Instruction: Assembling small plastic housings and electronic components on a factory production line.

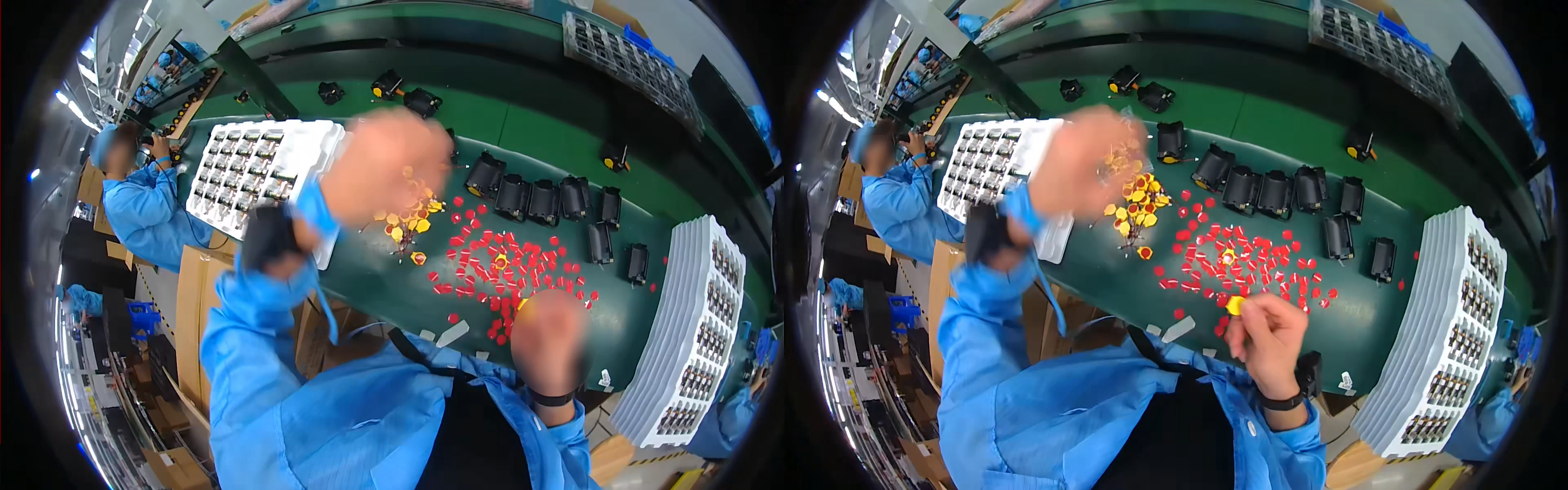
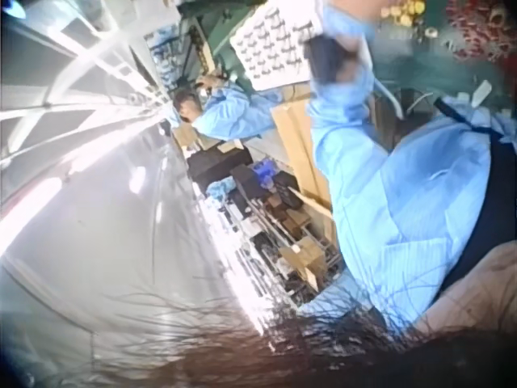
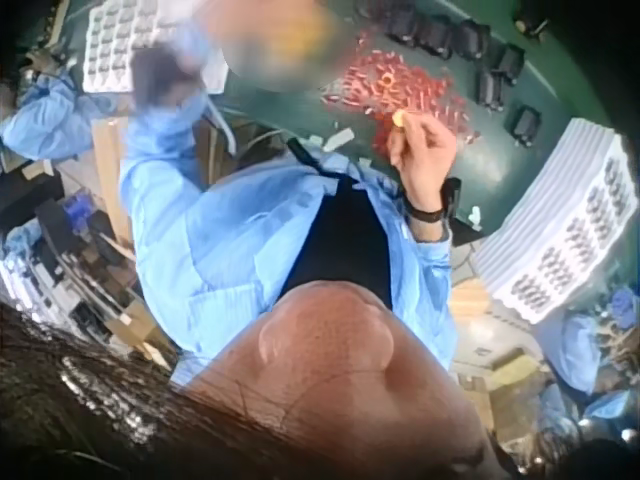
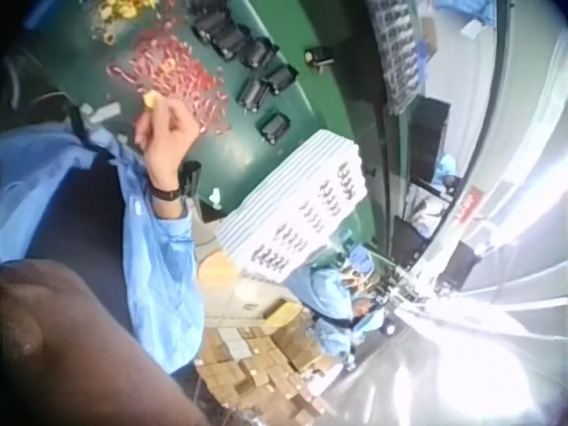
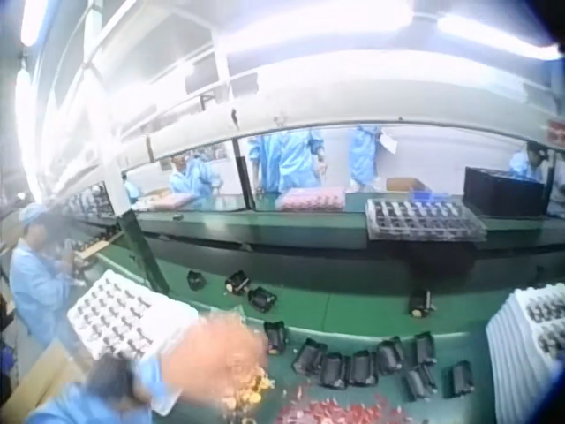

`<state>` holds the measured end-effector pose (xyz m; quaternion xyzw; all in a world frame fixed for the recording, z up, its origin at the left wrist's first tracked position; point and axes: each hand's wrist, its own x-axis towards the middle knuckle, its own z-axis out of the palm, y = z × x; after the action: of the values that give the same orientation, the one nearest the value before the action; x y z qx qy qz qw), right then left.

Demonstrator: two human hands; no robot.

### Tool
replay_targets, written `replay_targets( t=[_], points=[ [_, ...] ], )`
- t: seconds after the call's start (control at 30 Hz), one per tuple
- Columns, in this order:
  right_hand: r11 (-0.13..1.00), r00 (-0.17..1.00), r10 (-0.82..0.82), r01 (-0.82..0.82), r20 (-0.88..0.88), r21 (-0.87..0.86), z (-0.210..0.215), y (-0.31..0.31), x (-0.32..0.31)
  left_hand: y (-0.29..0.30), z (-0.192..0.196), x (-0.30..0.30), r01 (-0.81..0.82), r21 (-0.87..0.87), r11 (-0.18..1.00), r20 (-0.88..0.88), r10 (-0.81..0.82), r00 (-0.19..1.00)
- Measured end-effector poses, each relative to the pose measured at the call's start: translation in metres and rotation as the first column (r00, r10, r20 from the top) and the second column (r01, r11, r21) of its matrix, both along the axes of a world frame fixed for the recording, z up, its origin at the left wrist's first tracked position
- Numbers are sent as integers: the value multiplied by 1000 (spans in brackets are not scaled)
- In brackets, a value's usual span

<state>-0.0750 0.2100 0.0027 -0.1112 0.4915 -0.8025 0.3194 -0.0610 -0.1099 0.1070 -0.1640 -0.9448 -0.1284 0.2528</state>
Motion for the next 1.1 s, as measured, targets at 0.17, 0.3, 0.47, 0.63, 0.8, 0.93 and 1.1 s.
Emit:
replay_targets(
  t=[0.17, 0.3, 0.47, 0.63, 0.8, 0.93, 1.1],
  points=[
    [994, 994, -102, 100, 44, 46, -12, 35, 1, -252, -36, -88, -649, -449, 614, 173, 772, 611],
    [969, 973, -220, 210, 63, 133, -16, 58, 12, -346, -105, -108, -539, -532, 653, 471, 757, 452],
    [944, 948, -307, 291, 87, 158, -12, 76, 18, -358, -133, -79, -573, -558, 600, 311, 791, 526],
    [956, 961, -277, 277, -8, 98, -7, 70, 20, -106, 0, -77, -267, -269, 925, 347, 352, 870],
    [988, 990, -135, 138, 46, -73, -4, 38, 5, 71, -44, 2, 240, -242, 940, 600, -49, 798],
    [983, 976, -32, 70, 217, -168, 1, 21, -7, 103, -90, 8, 93, -238, 967, 529, 49, 847],
    [917, 926, 125, 29, 355, -398, 3, 29, -10, 143, -50, 33, -81, 282, 956, 266, 3, 964]
  ],
)
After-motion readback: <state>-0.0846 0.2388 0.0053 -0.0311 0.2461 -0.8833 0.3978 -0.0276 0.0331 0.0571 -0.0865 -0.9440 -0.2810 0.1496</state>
